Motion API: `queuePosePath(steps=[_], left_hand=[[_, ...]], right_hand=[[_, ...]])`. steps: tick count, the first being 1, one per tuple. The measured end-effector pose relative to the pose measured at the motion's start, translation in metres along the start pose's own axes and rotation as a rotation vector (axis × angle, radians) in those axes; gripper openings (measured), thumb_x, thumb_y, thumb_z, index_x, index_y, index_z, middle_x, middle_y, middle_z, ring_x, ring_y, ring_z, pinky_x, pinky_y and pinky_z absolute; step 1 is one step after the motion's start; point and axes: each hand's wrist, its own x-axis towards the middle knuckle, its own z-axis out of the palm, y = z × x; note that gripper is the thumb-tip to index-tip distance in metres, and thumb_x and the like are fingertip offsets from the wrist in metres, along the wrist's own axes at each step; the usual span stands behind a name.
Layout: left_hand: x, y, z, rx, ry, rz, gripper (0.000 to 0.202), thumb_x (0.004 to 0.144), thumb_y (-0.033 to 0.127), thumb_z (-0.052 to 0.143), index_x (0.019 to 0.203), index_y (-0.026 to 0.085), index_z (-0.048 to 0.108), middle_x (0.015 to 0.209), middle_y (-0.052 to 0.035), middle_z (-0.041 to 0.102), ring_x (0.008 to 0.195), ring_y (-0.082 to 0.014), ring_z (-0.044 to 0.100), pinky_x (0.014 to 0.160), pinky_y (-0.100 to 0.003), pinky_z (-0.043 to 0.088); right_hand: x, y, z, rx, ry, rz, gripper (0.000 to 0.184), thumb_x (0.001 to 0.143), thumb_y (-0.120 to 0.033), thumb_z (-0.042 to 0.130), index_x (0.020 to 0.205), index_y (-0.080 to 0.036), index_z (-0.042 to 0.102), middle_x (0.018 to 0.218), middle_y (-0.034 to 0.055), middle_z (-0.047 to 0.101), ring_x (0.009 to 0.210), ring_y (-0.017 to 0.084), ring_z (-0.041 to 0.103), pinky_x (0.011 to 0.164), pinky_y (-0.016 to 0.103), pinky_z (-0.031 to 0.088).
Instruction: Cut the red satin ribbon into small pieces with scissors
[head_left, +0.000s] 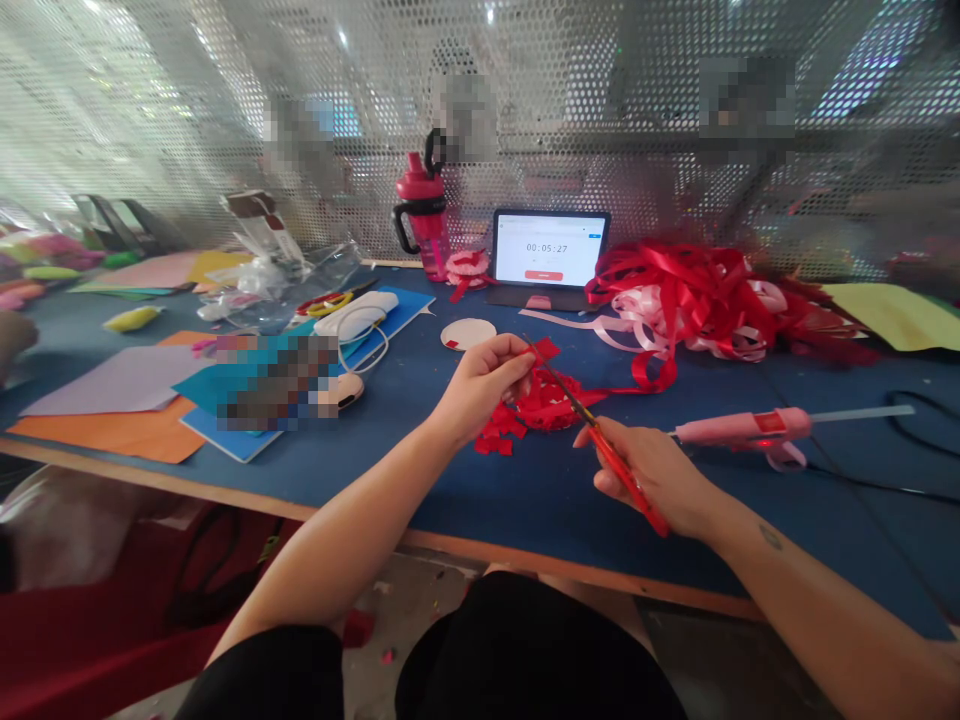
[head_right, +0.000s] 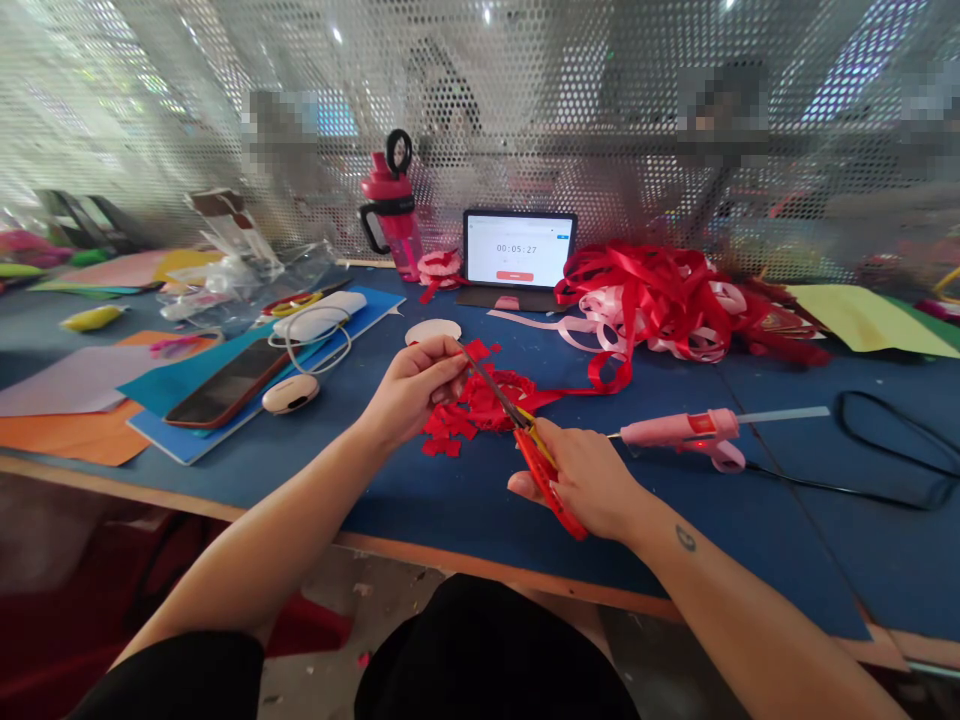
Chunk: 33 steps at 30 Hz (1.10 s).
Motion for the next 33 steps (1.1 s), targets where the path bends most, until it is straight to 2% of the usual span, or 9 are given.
queuePosePath(steps=[7, 16, 21, 26, 31, 33], left_hand=[[0.0000, -0.0034, -0.0019, -0.010, -0.032, 0.018, 0.016, 0.075, 0.027, 0.064, 0.071, 0.015, 0.054, 0.051, 0.0036, 0.051, 0.042, -0.0022, 0.041, 0.040, -0.014, 0.024], [-0.0002, -0.0011, -0.0018, -0.035, -0.054, 0.029, 0.017, 0.077, 0.026, 0.062, 0.070, 0.015, 0.051, 0.049, 0.0041, 0.052, 0.040, -0.0007, 0.036, 0.041, -0.014, 0.025], [0.0005, -0.0024, -0.0019, -0.039, -0.036, 0.022, 0.017, 0.077, 0.026, 0.063, 0.071, 0.015, 0.051, 0.049, 0.0047, 0.051, 0.039, -0.0007, 0.035, 0.040, -0.014, 0.025], [0.0010, -0.0055, -0.0032, 0.000, -0.044, 0.027, 0.018, 0.080, 0.033, 0.061, 0.081, 0.017, 0.055, 0.052, 0.0032, 0.057, 0.037, -0.0031, 0.040, 0.038, -0.016, 0.027], [0.0022, -0.0066, -0.0025, -0.035, 0.015, 0.046, 0.015, 0.084, 0.032, 0.057, 0.085, 0.017, 0.056, 0.047, 0.0070, 0.042, 0.039, -0.0030, 0.033, 0.040, -0.015, 0.025], [0.0024, -0.0059, -0.0014, -0.090, 0.035, 0.050, 0.013, 0.086, 0.029, 0.053, 0.087, 0.017, 0.057, 0.050, 0.0061, 0.041, 0.043, -0.0034, 0.034, 0.043, -0.015, 0.026]], right_hand=[[-0.0011, -0.0076, -0.0058, 0.155, -0.043, 0.010, 0.025, 0.091, -0.043, 0.043, 0.089, -0.020, 0.054, 0.057, -0.0028, 0.051, 0.049, 0.012, 0.045, 0.050, 0.023, 0.028], [0.0005, -0.0064, -0.0011, 0.290, -0.001, 0.046, 0.027, 0.088, -0.043, 0.043, 0.075, -0.020, 0.049, 0.044, -0.0065, 0.038, 0.038, 0.010, 0.036, 0.045, 0.023, 0.024], [0.0008, -0.0047, -0.0013, 0.286, 0.008, 0.013, 0.036, 0.091, -0.050, 0.039, 0.083, -0.019, 0.055, 0.047, -0.0050, 0.042, 0.042, 0.011, 0.043, 0.046, 0.023, 0.028], [-0.0016, -0.0010, -0.0017, 0.263, 0.084, -0.004, 0.045, 0.090, -0.059, 0.033, 0.096, -0.021, 0.055, 0.056, -0.0016, 0.051, 0.049, 0.014, 0.048, 0.049, 0.024, 0.033], [-0.0027, -0.0067, -0.0043, 0.205, 0.061, 0.036, 0.055, 0.086, -0.067, 0.032, 0.103, -0.019, 0.054, 0.063, 0.0013, 0.053, 0.052, 0.017, 0.050, 0.052, 0.026, 0.036], [-0.0026, -0.0089, -0.0051, 0.183, 0.049, 0.059, 0.055, 0.086, -0.066, 0.031, 0.102, -0.019, 0.054, 0.063, 0.0012, 0.052, 0.051, 0.016, 0.049, 0.051, 0.026, 0.036]])
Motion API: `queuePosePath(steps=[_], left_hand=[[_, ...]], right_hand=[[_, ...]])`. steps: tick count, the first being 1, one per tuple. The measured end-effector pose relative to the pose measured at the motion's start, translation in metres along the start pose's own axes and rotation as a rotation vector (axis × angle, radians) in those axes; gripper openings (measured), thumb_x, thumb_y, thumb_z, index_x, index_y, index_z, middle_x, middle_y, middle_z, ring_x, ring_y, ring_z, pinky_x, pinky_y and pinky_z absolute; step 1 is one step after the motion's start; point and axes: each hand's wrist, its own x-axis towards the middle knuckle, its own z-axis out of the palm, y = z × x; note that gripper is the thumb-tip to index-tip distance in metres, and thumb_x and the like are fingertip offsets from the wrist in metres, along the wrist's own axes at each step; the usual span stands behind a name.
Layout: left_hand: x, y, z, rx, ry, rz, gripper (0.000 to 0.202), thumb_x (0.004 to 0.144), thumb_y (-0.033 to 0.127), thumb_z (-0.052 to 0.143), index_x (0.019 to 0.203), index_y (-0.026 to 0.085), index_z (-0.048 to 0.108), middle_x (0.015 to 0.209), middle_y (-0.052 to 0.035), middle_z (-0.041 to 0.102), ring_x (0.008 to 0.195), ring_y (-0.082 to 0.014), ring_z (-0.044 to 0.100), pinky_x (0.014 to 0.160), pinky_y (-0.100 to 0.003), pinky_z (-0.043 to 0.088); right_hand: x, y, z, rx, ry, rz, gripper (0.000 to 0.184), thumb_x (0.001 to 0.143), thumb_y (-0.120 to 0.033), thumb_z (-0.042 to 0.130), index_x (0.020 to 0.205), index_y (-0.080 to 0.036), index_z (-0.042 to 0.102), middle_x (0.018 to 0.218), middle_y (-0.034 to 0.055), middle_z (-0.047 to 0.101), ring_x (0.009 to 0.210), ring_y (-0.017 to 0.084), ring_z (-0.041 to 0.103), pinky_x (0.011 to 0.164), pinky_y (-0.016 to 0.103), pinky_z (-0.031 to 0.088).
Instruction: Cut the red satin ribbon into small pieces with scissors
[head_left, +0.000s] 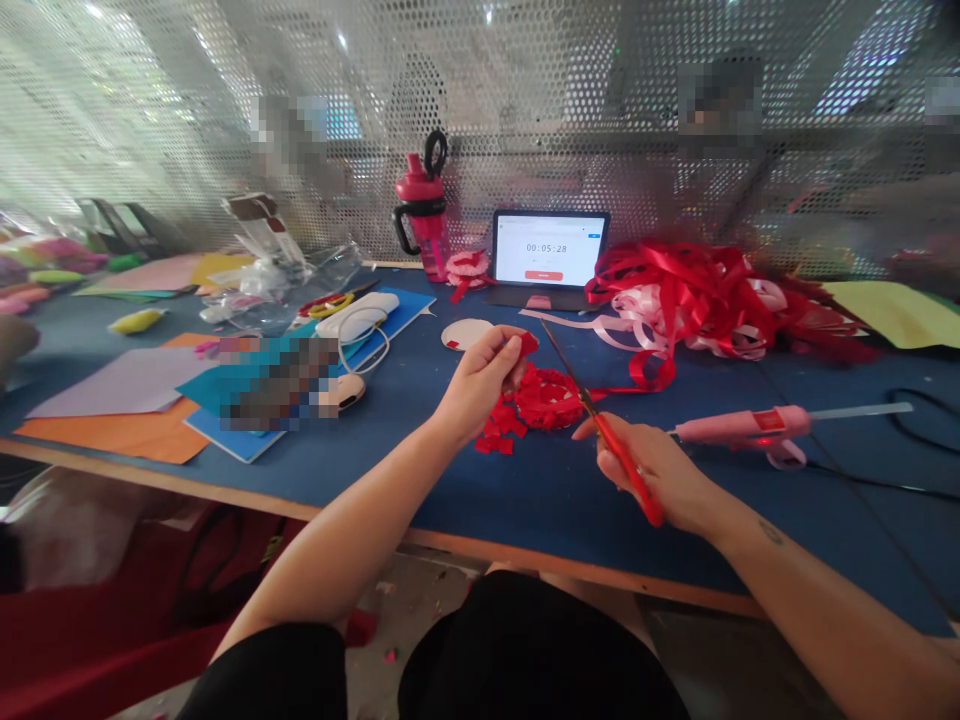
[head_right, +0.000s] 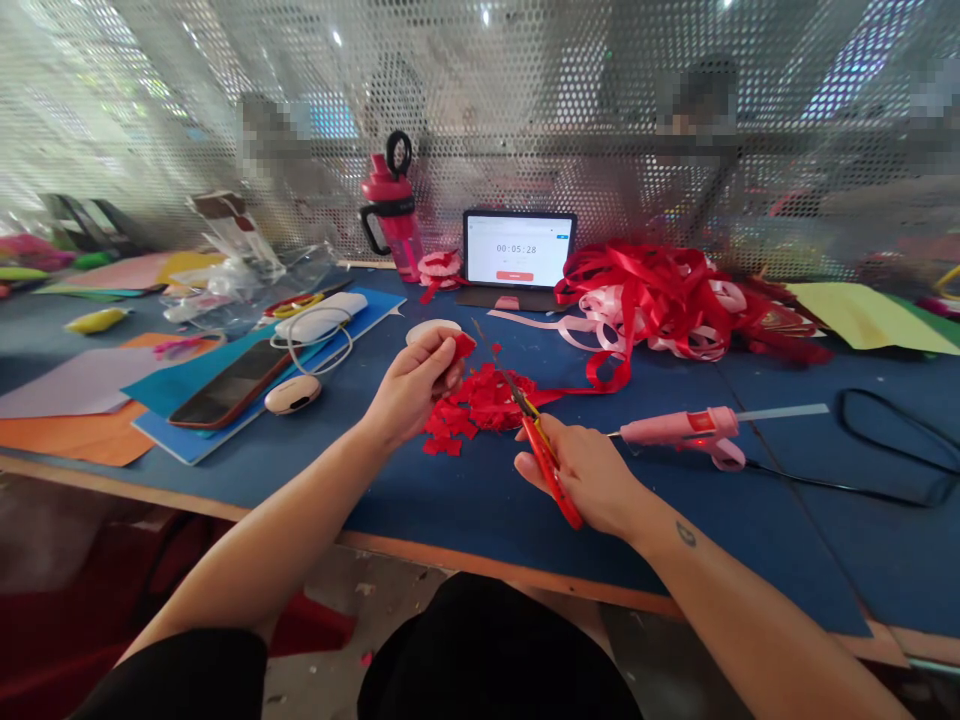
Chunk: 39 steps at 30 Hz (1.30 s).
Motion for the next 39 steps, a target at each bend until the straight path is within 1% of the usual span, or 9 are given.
queuePosePath(steps=[7, 11, 15, 19, 22, 26, 30, 34, 39], left_hand=[[0.0009, 0.0005, 0.0006, -0.093, 0.016, -0.021, 0.012, 0.081, 0.010, 0.045, 0.085, 0.013, 0.057, 0.062, 0.0013, 0.051, 0.053, -0.0049, 0.044, 0.050, -0.016, 0.034], [0.0013, -0.0003, -0.0010, -0.054, -0.013, -0.009, 0.002, 0.084, 0.015, 0.049, 0.084, 0.015, 0.051, 0.063, 0.0009, 0.058, 0.052, -0.0054, 0.050, 0.052, -0.016, 0.038], [0.0004, 0.0004, -0.0019, -0.033, -0.045, -0.016, 0.009, 0.085, 0.022, 0.053, 0.085, 0.016, 0.047, 0.066, -0.0016, 0.065, 0.053, -0.0071, 0.057, 0.054, -0.017, 0.043], [0.0005, 0.0001, -0.0025, 0.001, -0.043, -0.007, 0.019, 0.082, 0.028, 0.061, 0.082, 0.016, 0.047, 0.069, -0.0027, 0.068, 0.046, -0.0049, 0.053, 0.047, -0.015, 0.040], [0.0010, 0.0003, -0.0033, 0.016, -0.019, -0.008, 0.023, 0.078, 0.030, 0.066, 0.080, 0.015, 0.048, 0.069, -0.0032, 0.069, 0.041, -0.0027, 0.048, 0.042, -0.014, 0.035], [0.0001, 0.0027, -0.0027, 0.011, -0.035, -0.044, 0.025, 0.075, 0.031, 0.068, 0.077, 0.015, 0.049, 0.061, -0.0016, 0.067, 0.037, -0.0026, 0.046, 0.038, -0.014, 0.031], [-0.0014, 0.0049, -0.0004, 0.038, -0.067, -0.104, 0.023, 0.073, 0.029, 0.070, 0.075, 0.016, 0.051, 0.048, 0.0043, 0.056, 0.036, -0.0017, 0.040, 0.036, -0.013, 0.024], [-0.0013, 0.0050, 0.0004, 0.032, -0.058, -0.125, 0.023, 0.071, 0.028, 0.070, 0.073, 0.016, 0.052, 0.048, 0.0057, 0.050, 0.040, -0.0025, 0.043, 0.038, -0.013, 0.024], [-0.0016, 0.0067, 0.0005, 0.008, -0.085, -0.121, 0.021, 0.071, 0.027, 0.069, 0.072, 0.015, 0.051, 0.051, 0.0050, 0.048, 0.042, -0.0026, 0.041, 0.040, -0.014, 0.022]], right_hand=[[0.0004, -0.0003, -0.0006, -0.012, -0.031, 0.031, 0.048, 0.087, -0.061, 0.033, 0.102, -0.020, 0.053, 0.062, 0.0001, 0.051, 0.052, 0.016, 0.049, 0.052, 0.026, 0.035], [0.0010, -0.0028, -0.0003, -0.038, -0.025, 0.020, 0.045, 0.087, -0.056, 0.034, 0.102, -0.019, 0.054, 0.061, -0.0002, 0.049, 0.051, 0.016, 0.048, 0.053, 0.025, 0.034], [0.0017, -0.0026, 0.0000, -0.120, -0.031, 0.013, 0.038, 0.086, -0.048, 0.037, 0.103, -0.019, 0.055, 0.060, -0.0009, 0.049, 0.049, 0.015, 0.044, 0.052, 0.025, 0.030], [0.0013, -0.0002, -0.0004, -0.149, -0.046, -0.005, 0.028, 0.085, -0.038, 0.044, 0.104, -0.021, 0.055, 0.058, -0.0029, 0.048, 0.049, 0.014, 0.043, 0.053, 0.024, 0.030], [0.0010, -0.0005, -0.0011, -0.166, -0.057, -0.007, 0.026, 0.085, -0.034, 0.045, 0.105, -0.021, 0.054, 0.058, -0.0034, 0.048, 0.049, 0.014, 0.043, 0.053, 0.023, 0.029], [0.0014, -0.0024, -0.0020, -0.221, -0.078, -0.021, 0.027, 0.085, -0.034, 0.046, 0.106, -0.020, 0.054, 0.057, -0.0035, 0.048, 0.048, 0.014, 0.041, 0.052, 0.023, 0.028], [0.0014, -0.0028, -0.0026, -0.226, -0.095, -0.024, 0.026, 0.085, -0.034, 0.047, 0.106, -0.020, 0.054, 0.058, -0.0030, 0.048, 0.048, 0.014, 0.041, 0.051, 0.023, 0.027], [0.0012, -0.0037, -0.0037, -0.207, -0.103, -0.017, 0.027, 0.086, -0.037, 0.045, 0.105, -0.020, 0.054, 0.059, -0.0023, 0.048, 0.049, 0.014, 0.040, 0.052, 0.024, 0.027], [0.0018, -0.0057, -0.0054, -0.186, -0.116, -0.005, 0.034, 0.089, -0.046, 0.040, 0.104, -0.019, 0.055, 0.060, -0.0012, 0.048, 0.051, 0.015, 0.043, 0.052, 0.024, 0.028]])
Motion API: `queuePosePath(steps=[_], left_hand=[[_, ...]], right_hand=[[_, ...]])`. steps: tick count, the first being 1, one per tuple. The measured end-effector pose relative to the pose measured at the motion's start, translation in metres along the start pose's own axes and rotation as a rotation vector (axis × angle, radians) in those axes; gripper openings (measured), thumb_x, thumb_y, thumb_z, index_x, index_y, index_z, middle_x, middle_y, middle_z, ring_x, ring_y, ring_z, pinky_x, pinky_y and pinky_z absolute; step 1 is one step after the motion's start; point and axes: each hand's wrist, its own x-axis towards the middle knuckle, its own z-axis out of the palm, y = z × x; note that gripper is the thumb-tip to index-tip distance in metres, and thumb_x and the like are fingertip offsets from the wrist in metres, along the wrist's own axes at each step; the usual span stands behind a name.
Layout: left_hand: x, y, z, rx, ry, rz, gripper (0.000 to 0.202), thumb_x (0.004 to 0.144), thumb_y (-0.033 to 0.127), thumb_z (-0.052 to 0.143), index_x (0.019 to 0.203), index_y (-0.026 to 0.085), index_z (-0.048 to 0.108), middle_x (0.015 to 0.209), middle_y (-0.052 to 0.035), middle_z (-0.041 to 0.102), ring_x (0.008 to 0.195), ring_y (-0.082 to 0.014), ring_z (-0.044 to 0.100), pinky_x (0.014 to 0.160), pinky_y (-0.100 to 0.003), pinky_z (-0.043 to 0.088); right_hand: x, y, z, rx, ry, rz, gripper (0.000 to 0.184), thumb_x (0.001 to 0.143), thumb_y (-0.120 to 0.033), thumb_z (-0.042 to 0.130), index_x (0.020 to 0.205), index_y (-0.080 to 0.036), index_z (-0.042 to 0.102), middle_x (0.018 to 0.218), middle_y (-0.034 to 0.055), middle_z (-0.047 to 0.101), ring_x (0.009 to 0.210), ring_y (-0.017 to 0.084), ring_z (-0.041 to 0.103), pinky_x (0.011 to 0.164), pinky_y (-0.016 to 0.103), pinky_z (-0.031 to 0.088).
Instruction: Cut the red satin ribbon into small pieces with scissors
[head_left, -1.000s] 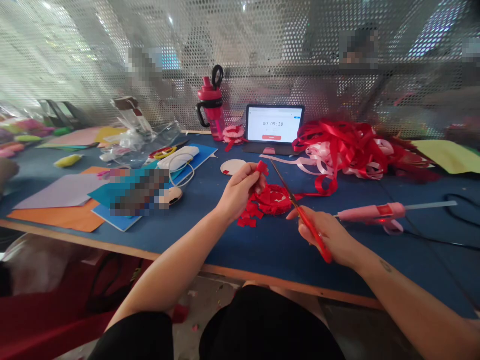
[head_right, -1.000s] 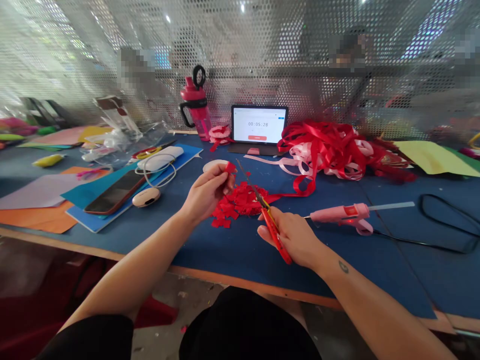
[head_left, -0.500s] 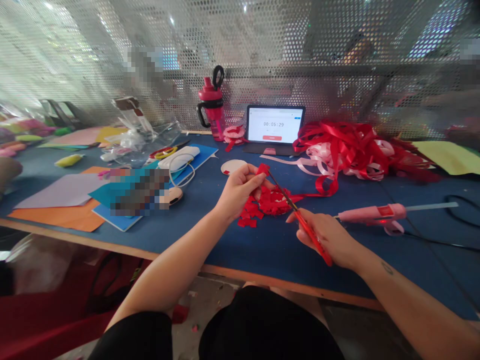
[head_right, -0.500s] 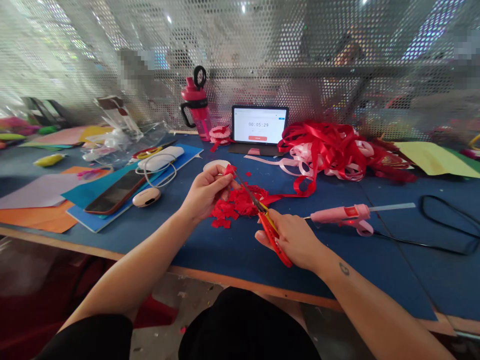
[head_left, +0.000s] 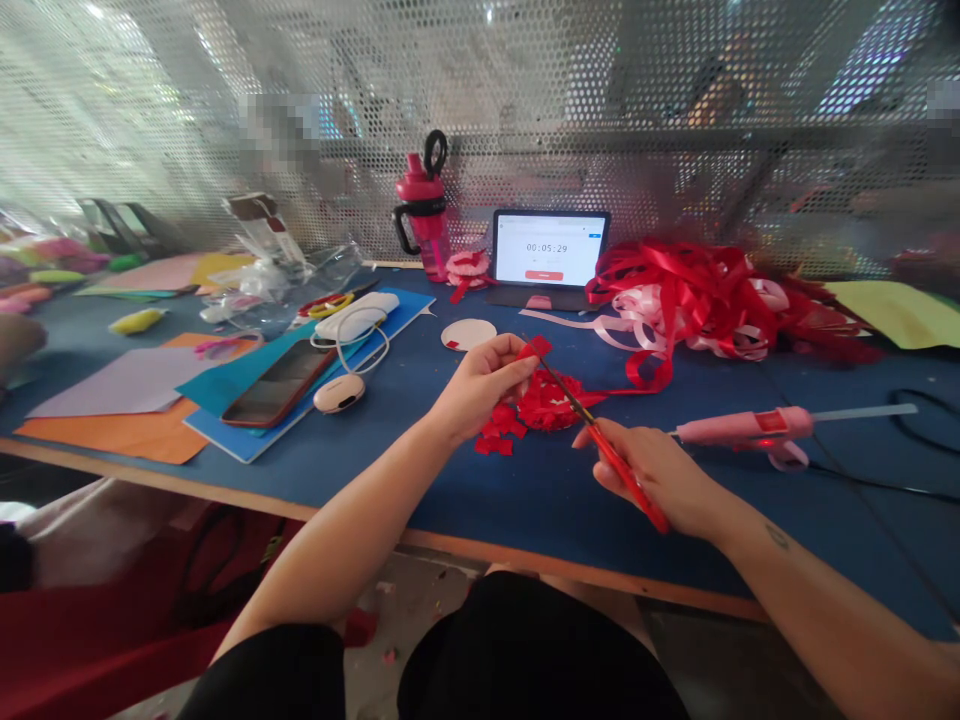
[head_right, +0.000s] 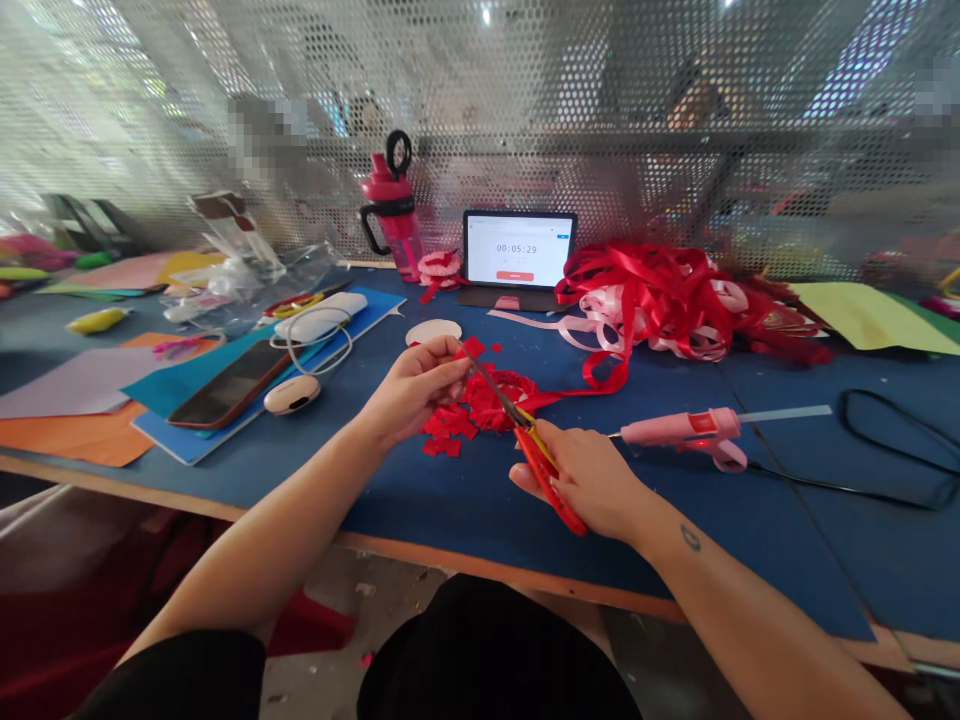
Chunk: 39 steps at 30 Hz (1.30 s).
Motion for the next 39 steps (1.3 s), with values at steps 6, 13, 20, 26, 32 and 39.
queuePosePath(steps=[6, 13, 20, 26, 32, 39], left_hand=[[-0.0007, 0.0024, -0.0014, -0.059, -0.042, -0.027, 0.008, 0.073, 0.020, 0.056, 0.073, 0.015, 0.050, 0.051, 0.0027, 0.050, 0.042, -0.0028, 0.034, 0.043, -0.015, 0.023], [0.0002, 0.0014, 0.0000, -0.010, -0.010, -0.011, 0.011, 0.078, 0.022, 0.055, 0.071, 0.016, 0.049, 0.050, 0.0026, 0.050, 0.042, -0.0029, 0.032, 0.044, -0.016, 0.022], [0.0007, -0.0010, 0.0017, 0.050, 0.002, 0.019, 0.015, 0.080, 0.024, 0.059, 0.072, 0.015, 0.049, 0.050, 0.0037, 0.050, 0.042, -0.0024, 0.038, 0.043, -0.015, 0.022], [0.0019, -0.0033, 0.0000, 0.065, 0.006, 0.024, 0.016, 0.078, 0.024, 0.062, 0.072, 0.015, 0.049, 0.052, 0.0040, 0.051, 0.044, -0.0027, 0.042, 0.042, -0.015, 0.024], [0.0012, -0.0027, -0.0009, 0.092, -0.009, 0.035, 0.018, 0.079, 0.026, 0.061, 0.072, 0.016, 0.049, 0.050, 0.0040, 0.050, 0.043, -0.0028, 0.040, 0.042, -0.015, 0.024], [0.0011, -0.0014, -0.0010, 0.083, -0.014, 0.044, 0.016, 0.081, 0.025, 0.058, 0.072, 0.016, 0.048, 0.051, 0.0038, 0.051, 0.042, -0.0024, 0.036, 0.043, -0.015, 0.024]], right_hand=[[-0.0003, 0.0026, 0.0018, 0.000, 0.029, 0.004, 0.033, 0.088, -0.046, 0.043, 0.104, -0.020, 0.055, 0.059, -0.0015, 0.047, 0.049, 0.014, 0.040, 0.050, 0.024, 0.027], [-0.0006, 0.0020, 0.0016, -0.010, 0.039, -0.008, 0.030, 0.088, -0.045, 0.046, 0.103, -0.021, 0.055, 0.058, -0.0021, 0.047, 0.047, 0.014, 0.041, 0.049, 0.023, 0.028], [-0.0003, 0.0008, 0.0011, -0.002, 0.036, -0.005, 0.031, 0.089, -0.046, 0.045, 0.101, -0.020, 0.056, 0.057, -0.0020, 0.048, 0.047, 0.014, 0.043, 0.048, 0.022, 0.027], [0.0002, 0.0034, 0.0017, 0.142, 0.015, -0.009, 0.025, 0.092, -0.039, 0.042, 0.092, -0.020, 0.058, 0.054, -0.0029, 0.049, 0.043, 0.011, 0.041, 0.046, 0.022, 0.029], [-0.0009, 0.0058, 0.0053, 0.290, 0.026, -0.019, 0.023, 0.091, -0.035, 0.041, 0.086, -0.019, 0.058, 0.048, -0.0042, 0.048, 0.040, 0.011, 0.043, 0.046, 0.022, 0.035], [0.0016, 0.0101, 0.0097, 0.336, 0.024, -0.012, 0.025, 0.091, -0.038, 0.041, 0.090, -0.019, 0.058, 0.042, -0.0067, 0.042, 0.038, 0.012, 0.044, 0.047, 0.023, 0.036]])
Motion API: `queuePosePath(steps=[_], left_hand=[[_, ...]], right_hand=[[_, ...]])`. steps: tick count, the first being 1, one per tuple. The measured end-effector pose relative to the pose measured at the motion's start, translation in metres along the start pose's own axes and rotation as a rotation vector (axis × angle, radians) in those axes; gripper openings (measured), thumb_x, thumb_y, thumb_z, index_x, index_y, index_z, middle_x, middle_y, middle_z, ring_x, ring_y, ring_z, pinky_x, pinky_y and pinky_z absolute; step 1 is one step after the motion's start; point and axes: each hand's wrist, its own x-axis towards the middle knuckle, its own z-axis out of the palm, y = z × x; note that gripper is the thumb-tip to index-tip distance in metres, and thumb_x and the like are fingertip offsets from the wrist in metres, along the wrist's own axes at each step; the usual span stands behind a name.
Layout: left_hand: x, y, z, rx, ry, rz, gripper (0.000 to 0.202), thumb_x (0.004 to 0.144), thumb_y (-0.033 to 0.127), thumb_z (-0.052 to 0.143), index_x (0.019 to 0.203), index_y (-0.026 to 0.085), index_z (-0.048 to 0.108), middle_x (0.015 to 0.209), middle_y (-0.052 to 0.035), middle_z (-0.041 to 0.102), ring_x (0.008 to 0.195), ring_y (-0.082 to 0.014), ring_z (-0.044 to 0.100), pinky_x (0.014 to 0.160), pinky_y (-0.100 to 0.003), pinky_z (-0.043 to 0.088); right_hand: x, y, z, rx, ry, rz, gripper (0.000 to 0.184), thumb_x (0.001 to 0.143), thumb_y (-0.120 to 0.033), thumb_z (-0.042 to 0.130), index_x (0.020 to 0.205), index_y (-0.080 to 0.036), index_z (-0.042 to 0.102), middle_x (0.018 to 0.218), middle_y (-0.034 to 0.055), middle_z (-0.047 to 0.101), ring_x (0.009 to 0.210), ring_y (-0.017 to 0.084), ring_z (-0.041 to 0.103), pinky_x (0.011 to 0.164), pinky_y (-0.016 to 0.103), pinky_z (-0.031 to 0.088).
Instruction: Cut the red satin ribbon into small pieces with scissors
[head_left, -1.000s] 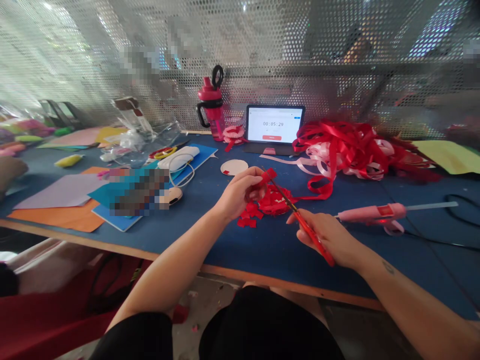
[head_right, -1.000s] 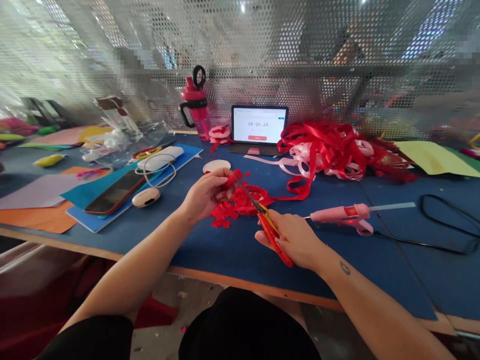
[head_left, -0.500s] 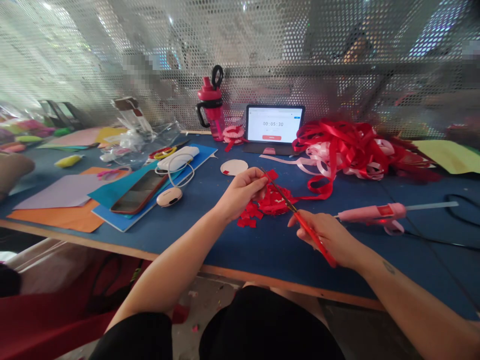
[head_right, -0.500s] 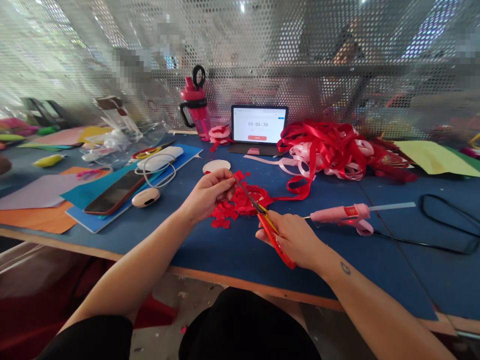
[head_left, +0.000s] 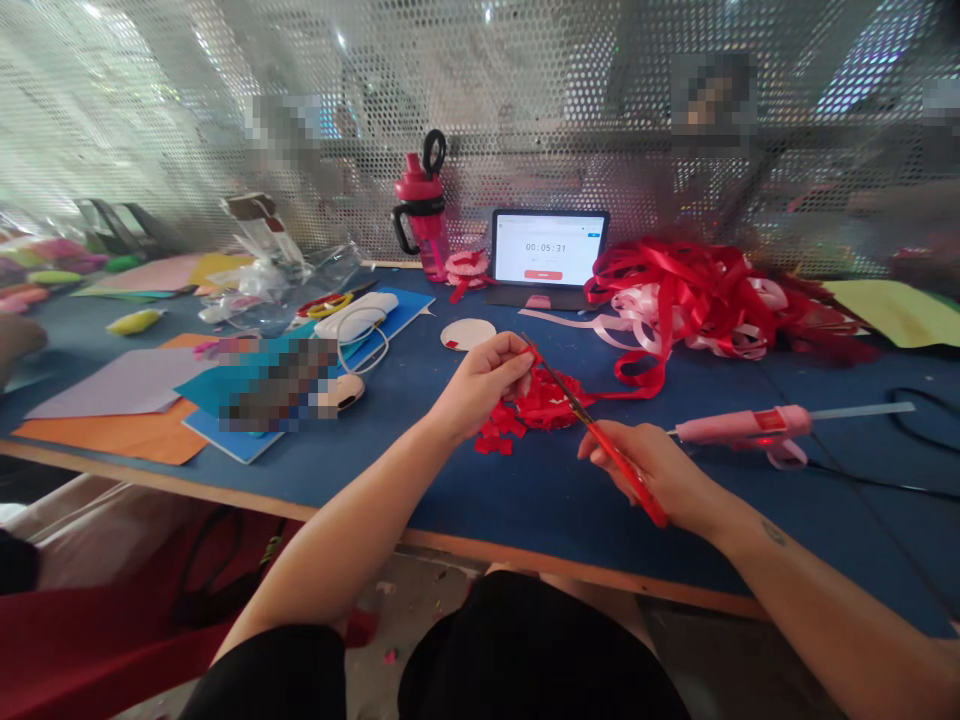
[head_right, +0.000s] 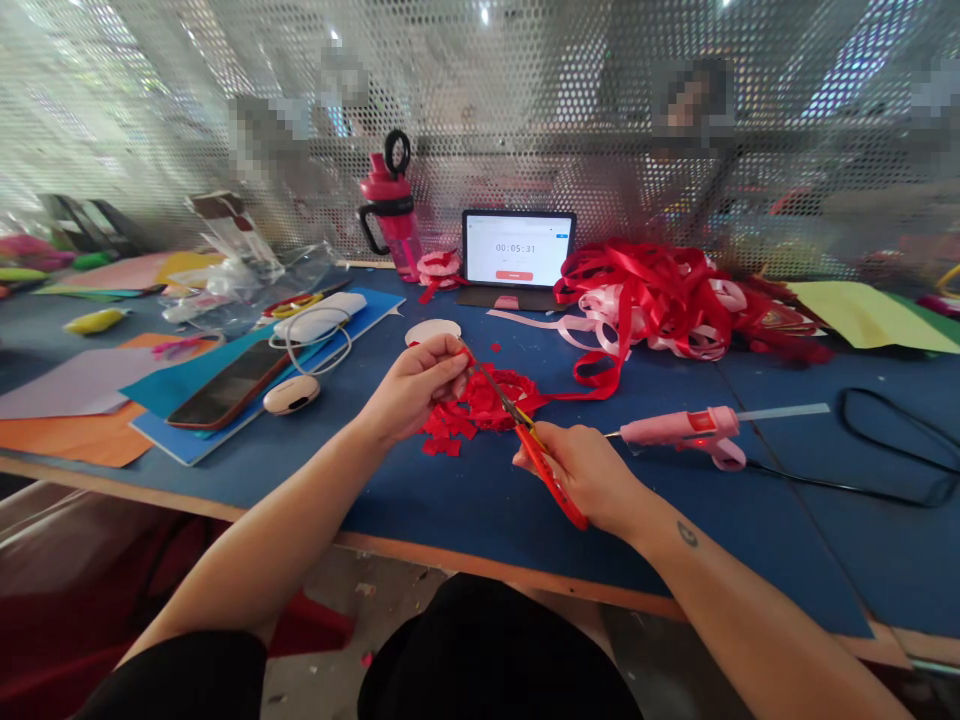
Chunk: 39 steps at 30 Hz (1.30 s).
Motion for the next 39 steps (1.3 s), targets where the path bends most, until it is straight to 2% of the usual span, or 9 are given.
queuePosePath(steps=[4, 9, 14, 19, 23, 26, 30, 35, 39], left_hand=[[0.000, 0.000, -0.001, -0.062, 0.002, -0.019, 0.005, 0.082, 0.018, 0.051, 0.078, 0.015, 0.051, 0.054, 0.0022, 0.055, 0.044, -0.0028, 0.036, 0.045, -0.014, 0.027], [0.000, -0.002, -0.002, -0.075, -0.072, -0.014, 0.008, 0.081, 0.012, 0.046, 0.085, 0.015, 0.052, 0.063, 0.0000, 0.061, 0.049, -0.0039, 0.048, 0.050, -0.015, 0.037], [-0.007, -0.005, 0.004, -0.001, -0.267, -0.134, 0.013, 0.085, 0.021, 0.053, 0.091, 0.018, 0.042, 0.077, -0.0033, 0.068, 0.055, -0.0099, 0.063, 0.054, -0.021, 0.048], [-0.017, -0.007, 0.013, 0.088, -0.523, -0.228, 0.014, 0.086, 0.023, 0.054, 0.087, 0.017, 0.041, 0.078, -0.0055, 0.069, 0.059, -0.0113, 0.066, 0.057, -0.021, 0.050], [-0.017, -0.010, 0.016, 0.169, -0.576, -0.267, 0.015, 0.087, 0.027, 0.053, 0.087, 0.017, 0.042, 0.078, -0.0065, 0.070, 0.054, -0.0097, 0.063, 0.054, -0.021, 0.049], [-0.014, -0.011, 0.014, 0.248, -0.601, -0.256, 0.017, 0.089, 0.032, 0.051, 0.087, 0.015, 0.047, 0.076, -0.0069, 0.070, 0.050, -0.0074, 0.059, 0.052, -0.020, 0.047], [-0.013, -0.010, 0.013, 0.307, -0.533, -0.163, 0.023, 0.088, 0.036, 0.052, 0.081, 0.015, 0.049, 0.071, -0.0043, 0.069, 0.044, -0.0040, 0.050, 0.045, -0.016, 0.040], [-0.014, -0.006, 0.013, 0.200, -0.256, -0.046, 0.021, 0.085, 0.034, 0.054, 0.079, 0.015, 0.051, 0.051, 0.0030, 0.057, 0.038, -0.0028, 0.039, 0.040, -0.015, 0.026], [-0.011, -0.007, 0.010, 0.053, -0.050, 0.088, 0.018, 0.083, 0.032, 0.057, 0.076, 0.016, 0.053, 0.043, 0.0067, 0.047, 0.037, -0.0023, 0.035, 0.040, -0.016, 0.022]], right_hand=[[0.002, 0.004, 0.001, -0.094, 0.103, -0.047, 0.031, 0.092, -0.044, 0.041, 0.091, -0.019, 0.059, 0.050, -0.0044, 0.046, 0.041, 0.011, 0.045, 0.046, 0.022, 0.034], [0.000, 0.000, 0.001, -0.084, 0.149, -0.056, 0.035, 0.091, -0.049, 0.041, 0.089, -0.019, 0.058, 0.049, -0.0034, 0.046, 0.042, 0.012, 0.047, 0.044, 0.022, 0.035], [0.000, -0.001, 0.005, 0.150, 0.163, -0.005, 0.031, 0.089, -0.049, 0.047, 0.089, -0.019, 0.057, 0.048, -0.0054, 0.044, 0.040, 0.010, 0.046, 0.041, 0.020, 0.038], [0.003, 0.002, 0.008, 0.294, 0.247, 0.046, 0.026, 0.084, -0.044, 0.058, 0.088, -0.019, 0.055, 0.054, -0.0054, 0.051, 0.038, 0.008, 0.046, 0.036, 0.017, 0.038], [0.002, -0.001, 0.006, 0.272, 0.271, 0.024, 0.020, 0.085, -0.037, 0.057, 0.081, -0.018, 0.053, 0.056, -0.0046, 0.052, 0.038, 0.007, 0.047, 0.036, 0.017, 0.039], [-0.001, -0.006, 0.003, 0.221, 0.362, 0.004, 0.018, 0.085, -0.036, 0.055, 0.079, -0.019, 0.053, 0.056, -0.0042, 0.052, 0.039, 0.008, 0.049, 0.038, 0.018, 0.041], [-0.003, -0.006, 0.000, 0.222, 0.422, -0.012, 0.021, 0.085, -0.040, 0.056, 0.081, -0.019, 0.054, 0.052, -0.0050, 0.049, 0.038, 0.009, 0.047, 0.040, 0.020, 0.040], [-0.003, 0.001, -0.001, 0.313, 0.256, -0.075, 0.043, 0.082, -0.060, 0.054, 0.092, -0.018, 0.056, 0.053, -0.0054, 0.043, 0.043, 0.010, 0.043, 0.042, 0.022, 0.036], [-0.002, 0.005, 0.000, 0.239, 0.150, -0.127, 0.053, 0.084, -0.068, 0.042, 0.097, -0.018, 0.053, 0.060, -0.0022, 0.048, 0.050, 0.013, 0.049, 0.050, 0.025, 0.041]])
